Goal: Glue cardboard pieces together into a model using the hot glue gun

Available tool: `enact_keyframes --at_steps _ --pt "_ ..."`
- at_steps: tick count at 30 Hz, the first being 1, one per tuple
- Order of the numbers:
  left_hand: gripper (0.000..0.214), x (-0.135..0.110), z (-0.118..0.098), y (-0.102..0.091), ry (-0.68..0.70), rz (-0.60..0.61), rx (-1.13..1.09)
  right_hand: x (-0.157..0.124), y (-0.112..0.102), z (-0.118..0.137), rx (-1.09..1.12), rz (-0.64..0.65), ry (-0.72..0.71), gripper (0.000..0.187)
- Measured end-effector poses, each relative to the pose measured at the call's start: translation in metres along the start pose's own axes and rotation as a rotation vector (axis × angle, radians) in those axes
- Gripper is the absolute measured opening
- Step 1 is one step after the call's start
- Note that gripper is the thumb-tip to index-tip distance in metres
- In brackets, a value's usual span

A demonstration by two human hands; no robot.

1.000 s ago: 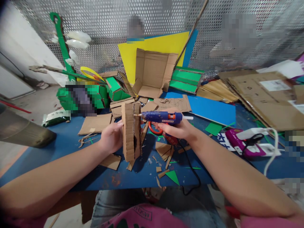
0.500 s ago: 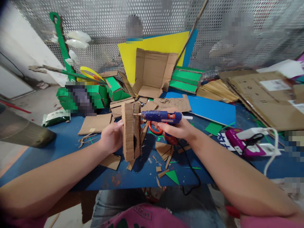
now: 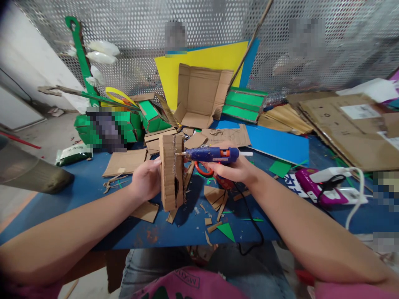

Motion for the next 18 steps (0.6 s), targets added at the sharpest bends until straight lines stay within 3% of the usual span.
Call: enact_keyframes --at_steps 9,18 --pt "0.051 0.0001 0.0001 -0.0004 0.006 0.01 -0.006 -0.0027 -0.0007 -0.006 -0.057 -0.006 0.037 0.035" --pt "0.054 -0.0001 -0.0003 0.0013 0.008 0.016 -0.006 -0.0029 -0.0016 -0.0055 -0.041 0.007 0.042 0.028"
Point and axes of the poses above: each hand's wrist, its own x-axis towards the middle knuckle, its own y-axis out of the palm, z = x × y, the point moved 7 cm from there along x, towards the middle knuckle, and after that the axes turned 3 degrees about x, right-handed, at the moved point
